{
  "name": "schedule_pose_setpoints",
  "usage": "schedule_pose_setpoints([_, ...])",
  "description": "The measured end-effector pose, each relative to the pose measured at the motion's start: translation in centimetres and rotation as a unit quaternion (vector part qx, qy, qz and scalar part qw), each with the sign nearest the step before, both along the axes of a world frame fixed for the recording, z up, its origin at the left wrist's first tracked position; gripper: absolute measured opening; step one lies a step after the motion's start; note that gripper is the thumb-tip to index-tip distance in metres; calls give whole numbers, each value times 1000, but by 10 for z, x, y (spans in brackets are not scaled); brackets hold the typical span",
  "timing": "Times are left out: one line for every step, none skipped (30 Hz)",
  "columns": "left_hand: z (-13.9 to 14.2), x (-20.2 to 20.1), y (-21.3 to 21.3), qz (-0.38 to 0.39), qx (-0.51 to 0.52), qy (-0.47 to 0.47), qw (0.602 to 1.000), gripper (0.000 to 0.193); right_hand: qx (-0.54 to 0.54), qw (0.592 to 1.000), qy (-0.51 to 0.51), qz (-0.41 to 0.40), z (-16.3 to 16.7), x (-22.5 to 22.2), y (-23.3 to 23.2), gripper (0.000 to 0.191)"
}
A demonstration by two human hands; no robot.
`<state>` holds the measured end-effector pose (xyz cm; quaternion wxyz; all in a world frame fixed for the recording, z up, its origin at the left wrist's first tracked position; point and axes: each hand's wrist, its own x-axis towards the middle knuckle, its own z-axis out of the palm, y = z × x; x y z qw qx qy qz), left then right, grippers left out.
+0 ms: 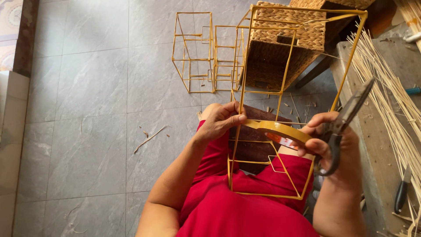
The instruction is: The person sits on the floor and wraps yellow tape around the joints of a rectangular bamboo frame to secure the structure. They repeatedly pull tape from a roll, wrap it around corners, and cut it with scissors. The finished frame is placed on the floor next to other similar frames.
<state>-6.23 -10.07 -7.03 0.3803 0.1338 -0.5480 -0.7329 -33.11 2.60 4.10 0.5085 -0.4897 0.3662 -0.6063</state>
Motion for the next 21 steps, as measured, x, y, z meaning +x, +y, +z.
schedule_pose_setpoints([0,-1,0,-1,-7,6,1000,20,9,1000,3,5,4,-6,3,42])
schedule_pose_setpoints([-1,0,1,5,-7,1,1000,19,0,999,42,11,8,-14,5,43])
schedule_pose_setpoints([-1,0,1,10,-6,-3,1000,19,-7,997,81,17,10,-24,8,43])
schedule_pose_setpoints([-1,1,1,15,-4,-8,1000,18,-13,993,119,22,10,-36,12,44])
schedule_pose_setpoints([-1,2,1,23,-7,-20,1000,18,-8,994,113,14,9,-51,18,44])
schedule_pose_setpoints([-1,3,1,31,-11,-32,999,18,-4,994,106,5,6,-68,25,45])
schedule_pose_setpoints([0,5,0,38,-15,-43,998,18,-6,994,107,-1,0,-87,30,46])
schedule_pose_setpoints([0,5,0,34,-2,-28,999,17,-8,994,108,-8,-7,-106,35,47])
schedule_pose_setpoints([0,5,0,28,14,-14,999,17,-13,993,115,-13,-15,-127,35,48])
schedule_pose_setpoints([1,5,1,21,34,-1,999,17,-14,992,122,-19,-22,-148,38,49])
schedule_pose_setpoints([1,5,1,40,32,-16,999,16,9,984,173,-32,-24,-170,39,44])
schedule_pose_setpoints([3,5,2,56,27,-30,998,15,26,975,217,-43,-28,-187,42,42])
schedule_pose_setpoints([4,5,1,70,16,-43,996,14,44,963,260,-53,-31,-200,44,40])
schedule_pose_setpoints([5,5,1,68,-1,-46,997,14,55,952,295,-60,-28,-212,43,40])
schedule_pose_setpoints([7,5,1,68,-18,-49,996,13,47,936,341,-70,-26,-218,45,40])
schedule_pose_setpoints([8,6,1,71,-35,-51,996,13,38,918,386,-81,-22,-219,46,40])
schedule_pose_setpoints([10,6,1,73,-30,-54,995,13,10,893,440,-92,-20,-216,44,40])
schedule_pose_setpoints([11,6,0,75,-27,-58,995,14,3,887,448,-110,-18,-208,45,39])
schedule_pose_setpoints([13,5,0,77,-24,-61,995,14,-4,881,455,-128,-16,-197,45,39])
schedule_pose_setpoints([13,5,0,79,-30,-62,994,14,8,896,418,-153,-15,-184,47,39])
schedule_pose_setpoints([14,4,1,84,-35,-62,994,14,6,903,397,-166,-12,-173,44,39])
